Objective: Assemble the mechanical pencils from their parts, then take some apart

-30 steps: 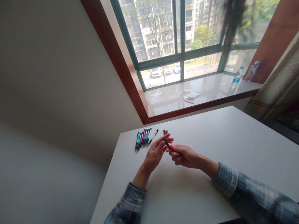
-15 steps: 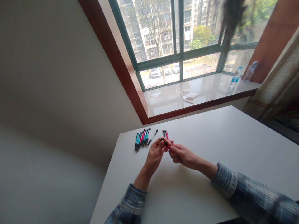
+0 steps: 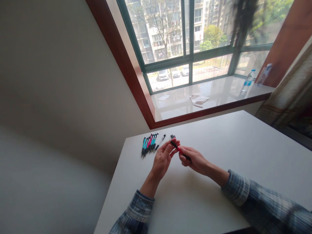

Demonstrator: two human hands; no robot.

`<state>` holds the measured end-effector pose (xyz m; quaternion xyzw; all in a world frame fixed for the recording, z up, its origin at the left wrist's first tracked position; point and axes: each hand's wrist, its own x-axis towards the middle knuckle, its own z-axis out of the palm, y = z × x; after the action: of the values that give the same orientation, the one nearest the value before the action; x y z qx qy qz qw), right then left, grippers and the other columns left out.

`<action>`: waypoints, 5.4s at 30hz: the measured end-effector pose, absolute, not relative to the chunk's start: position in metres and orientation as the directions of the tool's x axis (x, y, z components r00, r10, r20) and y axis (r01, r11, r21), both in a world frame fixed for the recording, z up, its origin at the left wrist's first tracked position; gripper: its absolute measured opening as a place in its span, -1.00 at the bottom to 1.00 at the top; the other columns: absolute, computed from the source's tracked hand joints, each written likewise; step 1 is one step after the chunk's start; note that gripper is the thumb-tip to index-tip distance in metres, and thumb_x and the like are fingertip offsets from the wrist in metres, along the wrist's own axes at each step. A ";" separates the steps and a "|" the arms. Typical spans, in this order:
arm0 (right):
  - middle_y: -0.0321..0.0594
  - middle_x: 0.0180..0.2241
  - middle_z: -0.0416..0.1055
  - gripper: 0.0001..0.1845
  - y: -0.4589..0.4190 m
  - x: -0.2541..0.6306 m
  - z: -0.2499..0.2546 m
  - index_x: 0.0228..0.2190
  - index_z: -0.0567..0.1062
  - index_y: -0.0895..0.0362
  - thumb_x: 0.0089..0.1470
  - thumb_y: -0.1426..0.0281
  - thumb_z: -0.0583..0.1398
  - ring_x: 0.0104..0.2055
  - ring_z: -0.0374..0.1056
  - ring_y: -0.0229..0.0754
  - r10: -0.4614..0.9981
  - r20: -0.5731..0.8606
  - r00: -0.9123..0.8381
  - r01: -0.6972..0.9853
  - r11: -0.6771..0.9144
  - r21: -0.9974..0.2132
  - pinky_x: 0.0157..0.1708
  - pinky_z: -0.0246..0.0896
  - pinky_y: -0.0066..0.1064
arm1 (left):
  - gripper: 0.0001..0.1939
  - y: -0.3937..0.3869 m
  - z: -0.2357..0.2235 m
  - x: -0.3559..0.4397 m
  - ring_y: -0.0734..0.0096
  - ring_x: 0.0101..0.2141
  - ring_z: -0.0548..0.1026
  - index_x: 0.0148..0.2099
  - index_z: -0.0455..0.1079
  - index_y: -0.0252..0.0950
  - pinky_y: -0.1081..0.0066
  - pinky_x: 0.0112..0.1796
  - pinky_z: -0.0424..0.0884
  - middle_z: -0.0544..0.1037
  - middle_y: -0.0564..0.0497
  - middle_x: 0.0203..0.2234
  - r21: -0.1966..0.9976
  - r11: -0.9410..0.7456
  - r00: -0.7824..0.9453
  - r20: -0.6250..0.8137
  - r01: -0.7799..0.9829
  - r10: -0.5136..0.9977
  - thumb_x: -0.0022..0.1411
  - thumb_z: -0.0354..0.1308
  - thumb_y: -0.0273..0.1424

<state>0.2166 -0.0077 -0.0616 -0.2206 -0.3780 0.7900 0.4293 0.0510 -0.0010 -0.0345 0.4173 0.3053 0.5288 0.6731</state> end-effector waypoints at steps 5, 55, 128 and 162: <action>-0.38 -0.49 0.24 -0.61 -0.007 0.218 -0.062 -0.29 0.42 0.17 0.24 0.08 0.26 -0.57 0.03 -0.41 0.816 0.021 -0.578 -0.421 -0.275 -0.864 -0.53 -0.20 -0.44 | -0.72 0.001 -0.036 0.047 0.46 -0.36 0.47 -0.22 0.55 -0.31 0.38 -0.20 0.41 0.55 0.02 -0.36 0.900 0.001 0.179 0.086 -0.435 0.980 0.11 0.46 -0.25; -0.33 -0.45 0.34 -0.66 -0.006 0.219 -0.060 -0.23 0.41 0.14 0.23 0.12 0.28 -0.53 0.16 -0.36 0.811 0.058 -0.583 -0.396 -0.220 -0.891 -0.47 0.02 -0.43 | -0.69 0.009 -0.036 0.040 0.44 -0.35 0.45 -0.17 0.62 -0.31 0.34 -0.18 0.40 0.59 -0.05 -0.28 0.949 0.001 0.148 0.048 -0.315 0.988 0.09 0.46 -0.23; -0.19 -0.33 0.62 -0.84 0.010 0.233 -0.067 -0.26 0.55 0.07 0.09 0.30 0.27 -0.33 0.50 -0.11 0.979 0.111 -0.169 0.561 0.188 -0.806 -0.28 0.25 -0.37 | -0.81 0.013 -0.042 0.028 0.31 -0.40 0.53 -0.15 0.62 -0.19 0.38 -0.32 0.38 0.64 0.00 -0.37 0.644 -0.238 0.163 0.175 0.727 0.971 0.16 0.30 -0.35; -0.22 -0.29 0.59 -0.89 0.008 0.219 -0.064 -0.28 0.51 0.07 0.18 0.29 0.24 -0.28 0.46 -0.13 0.947 0.201 -0.251 0.646 0.318 -0.694 -0.32 0.10 -0.42 | -0.86 0.019 -0.043 0.037 0.30 -0.29 0.58 -0.21 0.63 -0.22 0.35 -0.21 0.41 0.68 -0.02 -0.27 0.572 -0.271 0.223 0.155 0.774 0.962 0.24 0.24 -0.41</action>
<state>0.2191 0.0083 -0.0643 -0.5297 -0.7519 0.2455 0.3063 0.0370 0.0189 -0.0428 0.7582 0.5727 0.2466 0.1910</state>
